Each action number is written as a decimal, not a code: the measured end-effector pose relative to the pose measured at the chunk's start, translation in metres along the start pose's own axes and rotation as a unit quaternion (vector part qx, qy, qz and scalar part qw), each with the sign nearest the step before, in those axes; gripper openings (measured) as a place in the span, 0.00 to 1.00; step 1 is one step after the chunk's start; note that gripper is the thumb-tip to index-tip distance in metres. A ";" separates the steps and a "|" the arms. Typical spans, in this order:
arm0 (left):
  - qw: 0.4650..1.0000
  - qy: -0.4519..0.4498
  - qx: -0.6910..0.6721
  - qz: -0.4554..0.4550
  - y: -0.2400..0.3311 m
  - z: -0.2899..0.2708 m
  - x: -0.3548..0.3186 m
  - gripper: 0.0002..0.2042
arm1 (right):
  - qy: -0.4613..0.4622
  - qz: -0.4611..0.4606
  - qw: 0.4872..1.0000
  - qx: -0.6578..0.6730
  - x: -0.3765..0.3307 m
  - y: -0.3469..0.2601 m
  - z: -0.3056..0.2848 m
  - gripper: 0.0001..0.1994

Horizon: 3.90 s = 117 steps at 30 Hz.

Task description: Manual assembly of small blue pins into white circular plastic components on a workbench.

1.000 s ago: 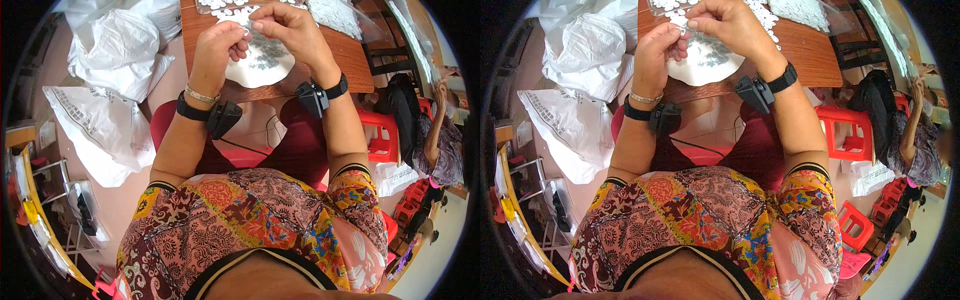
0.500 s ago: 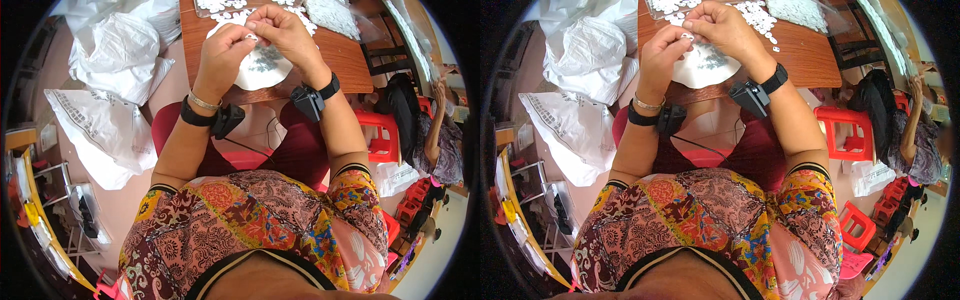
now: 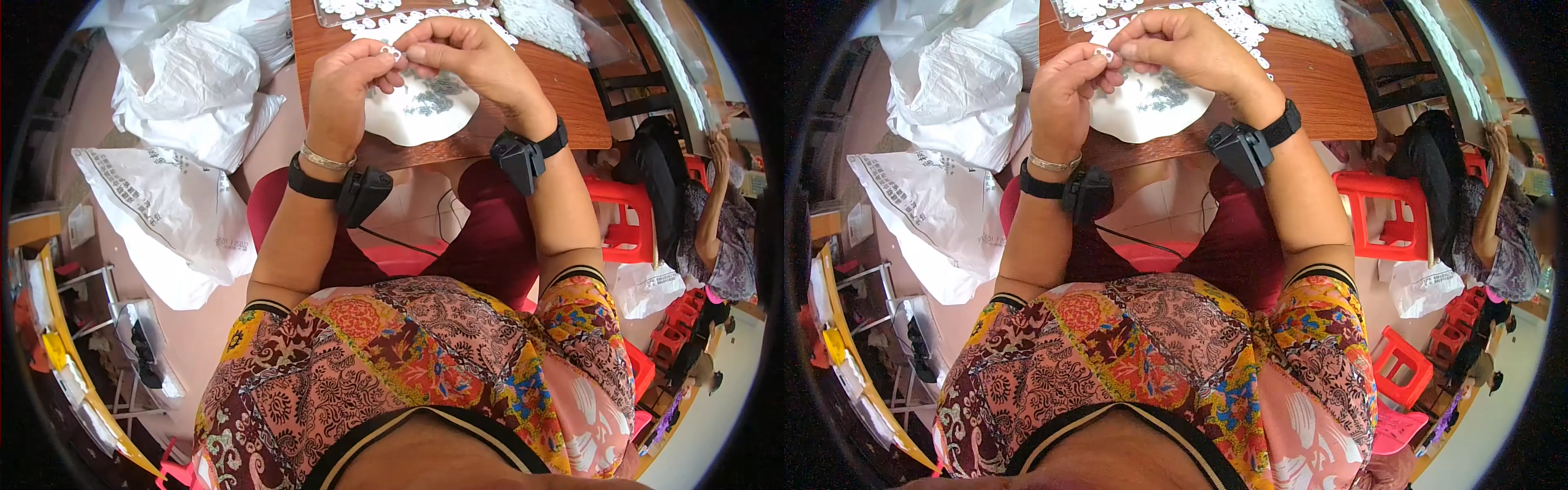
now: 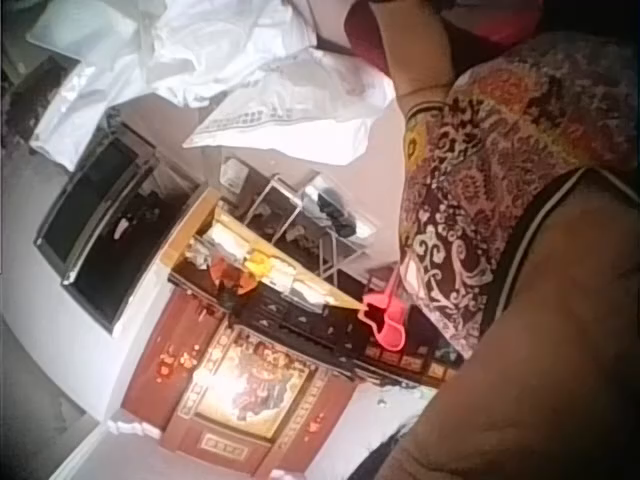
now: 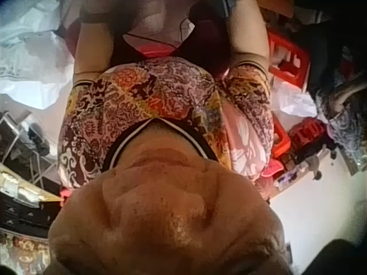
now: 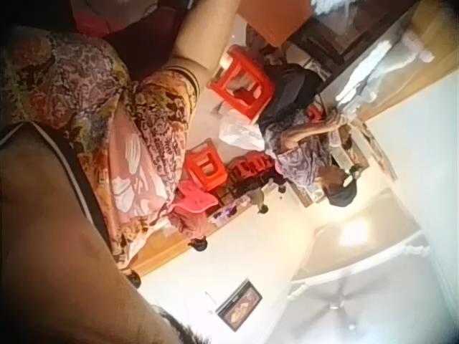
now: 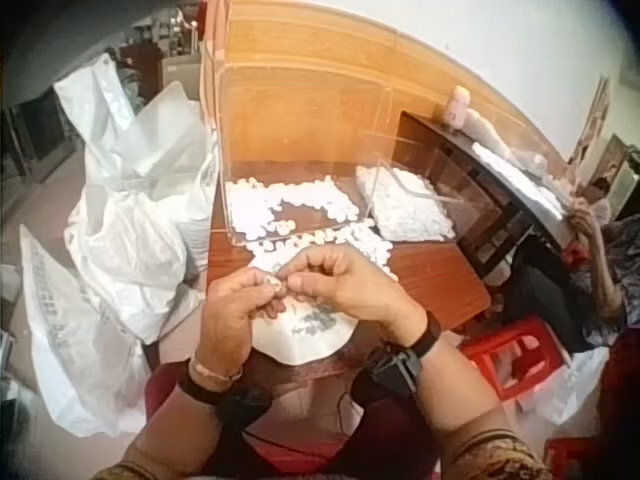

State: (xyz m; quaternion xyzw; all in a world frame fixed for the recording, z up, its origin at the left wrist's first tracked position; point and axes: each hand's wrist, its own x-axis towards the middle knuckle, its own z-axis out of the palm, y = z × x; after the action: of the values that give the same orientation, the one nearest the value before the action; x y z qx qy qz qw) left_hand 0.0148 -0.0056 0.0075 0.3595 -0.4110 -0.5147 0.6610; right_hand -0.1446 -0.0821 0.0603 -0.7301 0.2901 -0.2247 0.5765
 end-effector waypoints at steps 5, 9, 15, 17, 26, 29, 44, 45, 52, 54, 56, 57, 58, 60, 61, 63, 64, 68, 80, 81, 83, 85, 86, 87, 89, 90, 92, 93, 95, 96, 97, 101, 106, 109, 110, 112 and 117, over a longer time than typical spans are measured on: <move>0.999 -0.032 -0.031 -0.007 0.002 -0.004 0.002 0.10 | 0.007 -0.026 0.999 -0.032 -0.002 -0.003 0.002 0.10; 0.995 -0.055 -0.069 -0.035 0.002 -0.005 0.002 0.10 | -0.019 -0.026 0.999 -0.008 -0.001 0.002 -0.003 0.10; 0.994 -0.066 -0.074 -0.042 0.001 -0.003 0.002 0.09 | -0.011 -0.058 0.990 -0.128 0.000 0.001 -0.003 0.08; 0.995 -0.054 -0.073 -0.041 0.001 0.002 0.002 0.09 | -0.005 -0.079 0.980 -0.180 0.000 0.000 -0.002 0.08; 0.995 0.022 0.095 -0.038 0.002 0.004 -0.001 0.09 | 0.055 -0.095 0.988 -0.110 0.000 -0.002 0.004 0.09; 0.991 0.029 0.126 -0.022 0.004 0.008 -0.003 0.09 | 0.045 -0.095 0.988 -0.113 -0.001 -0.003 0.005 0.09; 0.986 0.010 0.166 -0.012 0.002 0.006 -0.003 0.10 | 0.033 -0.085 0.986 -0.137 -0.001 -0.005 0.007 0.09; 0.986 0.006 0.164 -0.010 0.001 0.005 -0.003 0.10 | 0.022 -0.087 0.985 -0.145 -0.001 -0.005 0.006 0.09; 0.985 0.004 0.171 -0.017 0.000 0.006 -0.004 0.09 | 0.016 -0.104 0.974 -0.201 -0.001 0.003 0.002 0.10; 0.980 -0.003 0.201 -0.014 0.000 0.005 -0.004 0.09 | 0.015 -0.100 0.971 -0.218 0.000 0.005 0.003 0.10; 0.980 -0.004 0.201 -0.007 -0.002 0.003 -0.004 0.09 | 0.013 -0.096 0.967 -0.234 0.000 0.005 0.004 0.10; 0.980 -0.005 0.201 0.000 -0.003 0.003 -0.004 0.09 | 0.013 -0.097 0.964 -0.247 0.000 0.003 0.005 0.09; 0.980 -0.005 0.201 0.000 -0.002 0.003 -0.005 0.09 | 0.013 -0.098 0.960 -0.260 0.000 0.002 0.005 0.09; 0.981 0.005 0.194 -0.014 0.001 0.005 -0.006 0.09 | 0.022 -0.105 0.959 -0.262 -0.001 0.003 0.008 0.09; 0.981 0.006 0.194 -0.014 0.000 0.005 -0.007 0.09 | 0.029 -0.114 0.958 -0.263 0.000 0.004 0.010 0.09; 0.980 0.006 0.200 0.001 -0.002 0.002 -0.006 0.09 | 0.029 -0.114 0.956 -0.268 0.001 0.005 0.012 0.09; 0.980 0.005 0.199 0.000 -0.003 0.002 -0.006 0.09 | 0.030 -0.113 0.954 -0.275 0.001 0.006 0.012 0.09; 0.986 0.009 0.163 -0.033 0.002 0.001 -0.003 0.09 | 0.023 -0.095 0.962 -0.254 0.003 0.009 0.009 0.09; 0.998 0.037 0.037 -0.030 0.012 -0.013 0.004 0.09 | 0.164 0.019 0.889 -0.428 -0.015 0.037 -0.102 0.09; 0.998 0.033 0.033 -0.042 0.011 -0.009 0.004 0.09 | 0.127 0.028 0.897 -0.423 -0.016 0.044 -0.107 0.07; 0.998 0.028 0.038 -0.048 0.010 -0.010 0.002 0.08 | 0.087 0.086 0.910 -0.396 -0.017 0.040 -0.101 0.07; 0.997 0.024 0.042 -0.055 0.011 -0.007 0.001 0.08 | 0.062 0.087 0.897 -0.428 -0.014 0.044 -0.099 0.08; 0.997 0.020 0.042 -0.055 0.010 -0.007 0.002 0.08 | 0.034 0.085 0.883 -0.460 -0.013 0.045 -0.099 0.09; 0.997 0.006 0.052 -0.058 0.010 -0.007 0.002 0.09 | 0.033 0.110 0.899 -0.422 -0.012 0.047 -0.098 0.10; 0.996 -0.008 0.062 -0.062 0.009 -0.007 0.003 0.09 | 0.040 0.110 0.895 -0.430 -0.009 0.056 -0.093 0.10; 0.996 -0.006 0.064 -0.062 0.009 -0.006 0.003 0.09 | 0.044 0.108 0.891 -0.439 -0.007 0.060 -0.091 0.10; 0.996 -0.003 0.066 -0.063 0.008 -0.006 0.003 0.09 | 0.037 0.116 0.890 -0.440 -0.003 0.055 -0.086 0.08; 0.997 0.008 0.054 -0.056 0.007 -0.005 0.003 0.08 | 0.041 0.134 0.905 -0.401 -0.002 0.058 -0.087 0.07; 0.998 0.018 0.042 -0.049 0.007 -0.003 0.003 0.08 | 0.047 0.153 0.918 -0.362 -0.001 0.060 -0.088 0.06; 0.998 0.017 0.043 -0.051 0.008 -0.002 0.002 0.08 | 0.063 0.156 0.914 -0.369 -0.002 0.060 -0.089 0.05; 0.997 0.017 0.045 -0.052 0.008 -0.001 0.002 0.07 | 0.078 0.159 0.909 -0.376 -0.003 0.060 -0.091 0.04; 0.997 0.021 0.058 -0.050 0.009 0.002 -0.001 0.07 | 0.131 0.035 0.970 -0.200 -0.004 0.058 -0.097 0.09; 0.998 0.014 0.019 -0.063 0.005 0.012 -0.004 0.08 | 0.093 0.002 0.995 -0.022 -0.004 0.015 -0.051 0.13; 0.999 -0.005 0.024 -0.044 0.005 0.014 -0.005 0.09 | 0.099 -0.046 0.994 0.029 0.000 0.007 -0.022 0.11; 0.999 -0.010 0.013 -0.034 0.005 0.015 -0.005 0.09 | 0.085 -0.084 0.992 0.026 0.001 0.005 -0.012 0.10; 0.999 -0.015 0.007 -0.030 0.006 0.013 -0.005 0.10 | 0.084 -0.073 0.992 0.055 0.000 -0.004 0.006 0.09; 0.992 -0.013 -0.124 -0.005 0.002 0.004 -0.002 0.10 | 0.082 -0.081 0.986 0.117 0.004 0.004 0.016 0.07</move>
State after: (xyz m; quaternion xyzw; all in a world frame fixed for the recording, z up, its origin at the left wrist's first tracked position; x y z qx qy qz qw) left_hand 0.0115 -0.0032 0.0109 0.2699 -0.3511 -0.5698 0.6922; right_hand -0.1316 -0.0745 0.0526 -0.6577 0.2480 -0.3626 0.6120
